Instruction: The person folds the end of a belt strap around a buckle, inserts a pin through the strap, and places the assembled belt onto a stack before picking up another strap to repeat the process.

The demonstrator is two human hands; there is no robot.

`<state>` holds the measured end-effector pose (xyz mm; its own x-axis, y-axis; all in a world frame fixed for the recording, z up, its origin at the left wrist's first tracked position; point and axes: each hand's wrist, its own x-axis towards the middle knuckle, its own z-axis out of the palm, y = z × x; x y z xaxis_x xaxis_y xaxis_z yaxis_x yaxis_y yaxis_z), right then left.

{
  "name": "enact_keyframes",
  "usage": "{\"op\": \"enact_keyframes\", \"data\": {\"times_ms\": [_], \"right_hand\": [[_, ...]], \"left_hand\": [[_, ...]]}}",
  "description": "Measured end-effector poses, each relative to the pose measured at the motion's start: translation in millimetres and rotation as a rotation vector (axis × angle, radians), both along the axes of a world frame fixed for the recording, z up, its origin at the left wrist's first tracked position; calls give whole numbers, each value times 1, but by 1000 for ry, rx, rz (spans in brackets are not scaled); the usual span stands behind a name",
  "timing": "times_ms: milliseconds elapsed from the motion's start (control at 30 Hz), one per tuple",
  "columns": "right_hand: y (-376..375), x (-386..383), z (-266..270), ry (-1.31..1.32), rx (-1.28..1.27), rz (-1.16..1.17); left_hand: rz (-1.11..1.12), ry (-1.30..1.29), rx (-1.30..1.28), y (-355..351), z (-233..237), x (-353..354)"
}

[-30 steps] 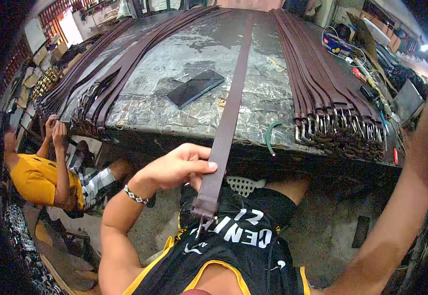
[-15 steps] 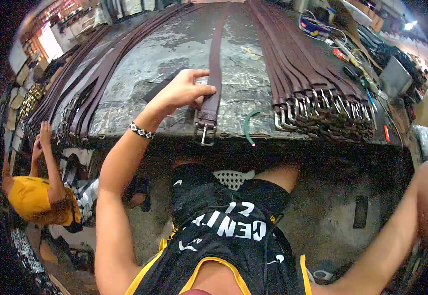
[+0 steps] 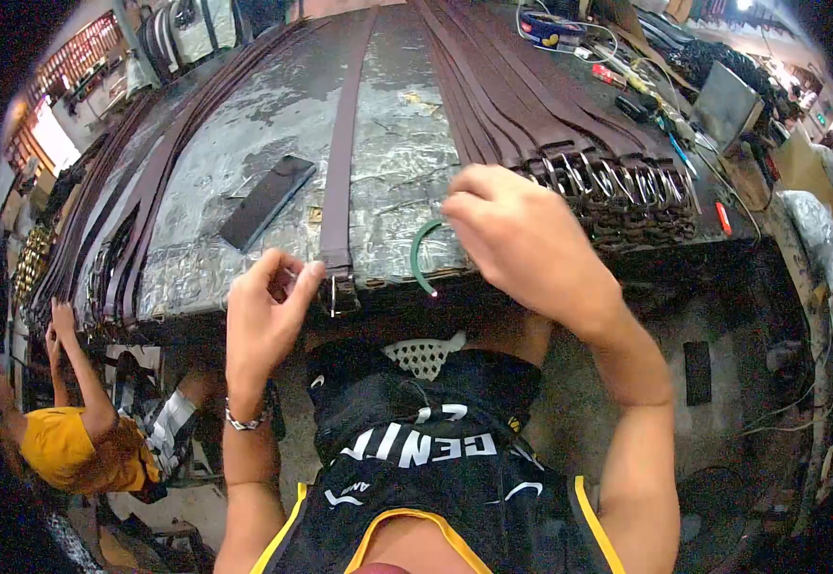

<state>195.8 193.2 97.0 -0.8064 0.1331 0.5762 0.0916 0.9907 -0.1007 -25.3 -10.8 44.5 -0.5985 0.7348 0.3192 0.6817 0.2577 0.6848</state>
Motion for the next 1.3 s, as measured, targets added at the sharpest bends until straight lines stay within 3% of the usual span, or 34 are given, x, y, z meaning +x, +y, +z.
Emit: {"op": "enact_keyframes", "data": {"times_ms": [133, 200, 367, 533, 667, 733, 833, 933, 967, 1000, 1067, 1167, 1300], "right_hand": [[20, -29, -25, -125, 145, 63], [28, -36, -37, -178, 203, 54], [33, -34, -34, -299, 8, 59], [46, -25, -7, -349, -332, 357], [59, -21, 27, -627, -545, 457], [66, -24, 24, -618, -278, 362], [52, -32, 27, -717, -156, 202], [52, -35, 38, -822, -653, 433], [63, -37, 29, -763, -654, 483], [71, -40, 25, -724, -383, 399], [72, -40, 20, -689, -171, 252], [52, -32, 37, -787, -606, 391], [58, -32, 18, -662, -217, 150]], "left_hand": [[57, 249, 55, 11, -13, 20], [32, 162, 62, 14, -14, 25], [-18, 95, 125, 16, -21, 26], [-12, 80, 170, 15, -28, 27], [-19, 4, 145, 15, -28, 21], [-18, -1, 153, 16, -27, 20], [-38, -9, 137, 14, -24, 20], [-37, 23, 150, 13, -26, 22], [-49, 13, 162, 13, -26, 24], [-63, 4, 173, 11, -26, 26], [-80, -8, 188, 11, -26, 27], [-84, 3, 203, 9, -29, 26], [-90, 54, 197, 8, -30, 28]]}}
